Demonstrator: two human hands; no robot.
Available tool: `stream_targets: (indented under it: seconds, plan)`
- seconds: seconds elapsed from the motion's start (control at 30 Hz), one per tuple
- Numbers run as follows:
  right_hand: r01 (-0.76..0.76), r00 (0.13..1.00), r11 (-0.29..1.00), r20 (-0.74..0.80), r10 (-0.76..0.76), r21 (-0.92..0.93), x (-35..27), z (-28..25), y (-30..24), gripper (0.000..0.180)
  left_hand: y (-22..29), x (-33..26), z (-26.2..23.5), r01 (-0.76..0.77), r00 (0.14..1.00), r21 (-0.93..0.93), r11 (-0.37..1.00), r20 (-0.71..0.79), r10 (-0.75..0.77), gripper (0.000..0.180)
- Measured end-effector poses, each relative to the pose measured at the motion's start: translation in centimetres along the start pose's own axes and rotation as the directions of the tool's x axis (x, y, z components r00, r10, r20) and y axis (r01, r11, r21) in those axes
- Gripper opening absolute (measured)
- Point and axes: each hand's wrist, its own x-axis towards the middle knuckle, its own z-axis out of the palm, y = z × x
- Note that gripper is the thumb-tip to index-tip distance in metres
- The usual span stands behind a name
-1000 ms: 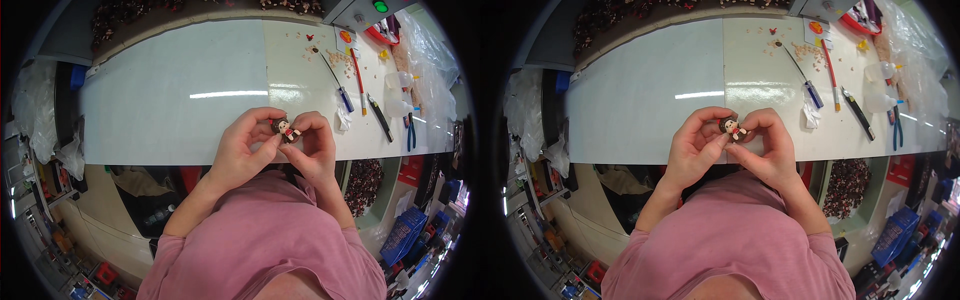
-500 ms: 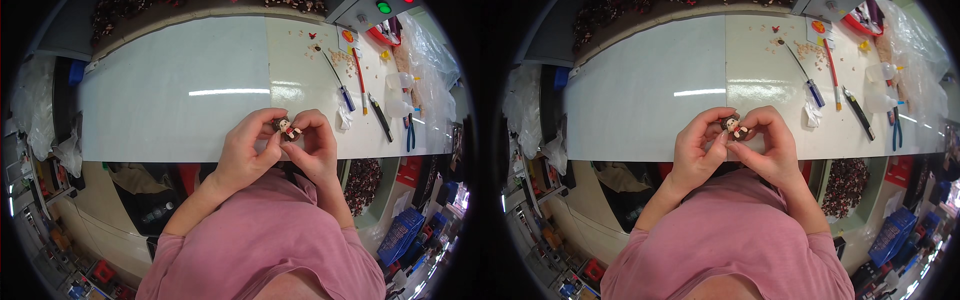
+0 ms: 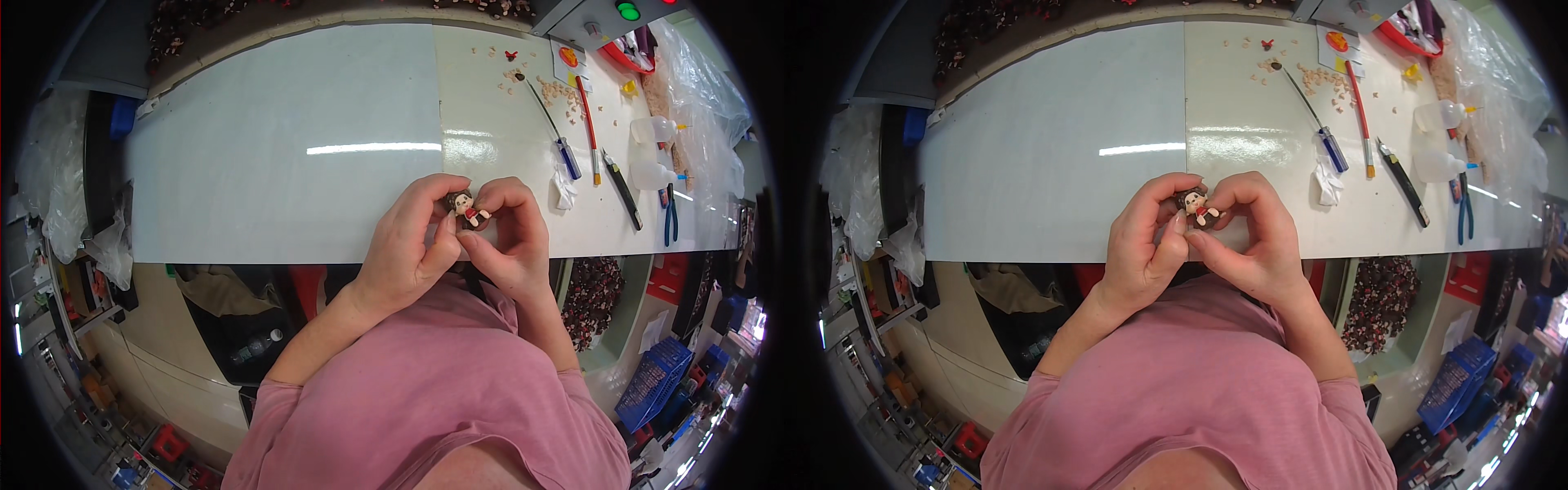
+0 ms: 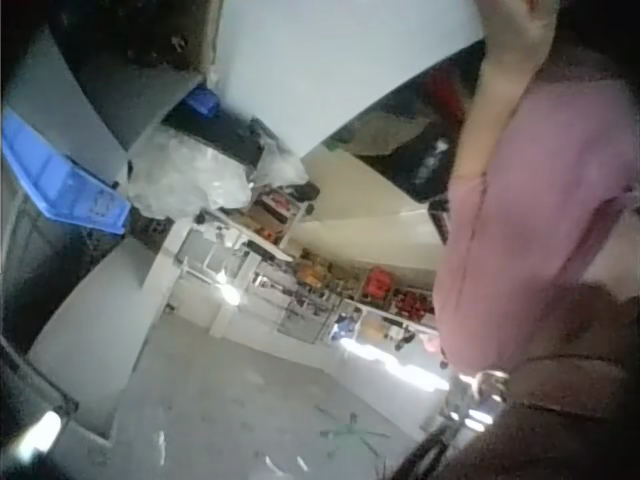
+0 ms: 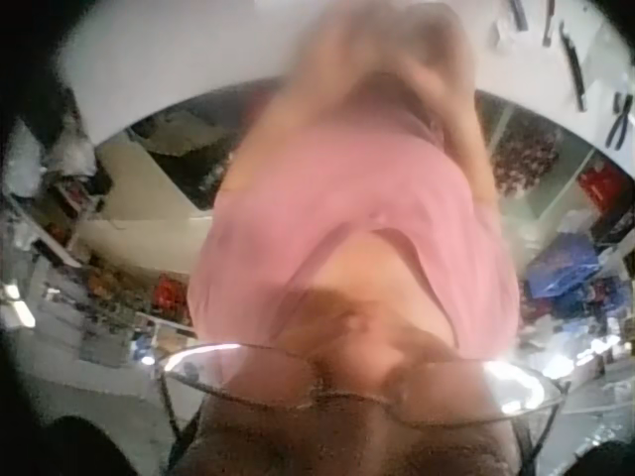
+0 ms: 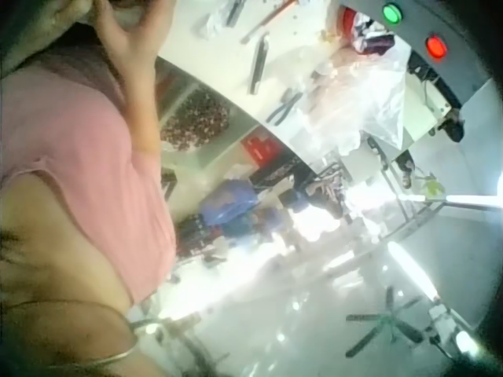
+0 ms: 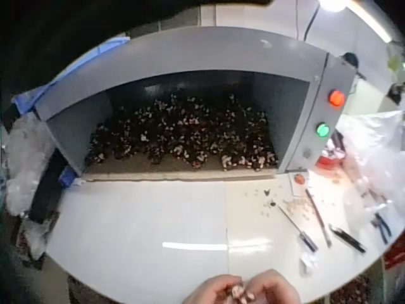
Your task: The person takes small figurines, applies glue from a bottle, and attaches hair accessories onto them by hand.
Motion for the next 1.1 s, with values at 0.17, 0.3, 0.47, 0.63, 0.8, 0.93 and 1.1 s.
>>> stream_targets:
  seconds: [0.17,0.3,0.47,0.63,0.8,0.93,1.1]
  plan:
    - [-0.011,1.0,1.0,-0.011,0.011,0.006,0.1,0.1,-0.1,0.032,0.1,0.1,-0.2,0.032,0.999,-0.022,0.999,0.014,-0.032,0.03]
    - [-0.034,0.999,0.999,-0.018,0.035,0.036,0.2,0.2,-0.1,0.033,0.0,0.2,-0.2,0.054,0.999,-0.09,0.995,0.007,-0.054,0.029]
    - [-0.009,1.0,0.997,-0.013,0.01,0.07,0.1,-0.3,0.0,0.034,0.4,0.6,-0.7,0.103,0.994,-0.203,0.974,0.067,-0.091,0.028]
    - [0.064,0.997,0.993,0.039,-0.061,-0.1,0.3,-0.9,-0.2,0.038,0.9,1.4,-2.0,0.114,0.978,-0.194,0.974,0.196,-0.075,0.028]
    - [0.052,0.998,0.993,-0.034,-0.048,0.107,0.4,-1.5,-0.4,0.033,1.0,1.1,-1.7,0.316,0.944,-0.456,0.832,0.237,-0.229,0.038]
    - [0.115,0.993,0.993,0.021,-0.115,-0.033,0.8,-1.7,-0.8,0.032,1.4,1.7,-1.5,0.357,0.933,-0.543,0.76,0.242,-0.265,0.042]
    - [0.134,0.99,0.982,0.068,-0.125,-0.136,1.0,-1.0,-1.5,0.044,1.6,1.7,-1.5,0.377,0.926,-0.568,0.732,0.204,-0.319,0.042]
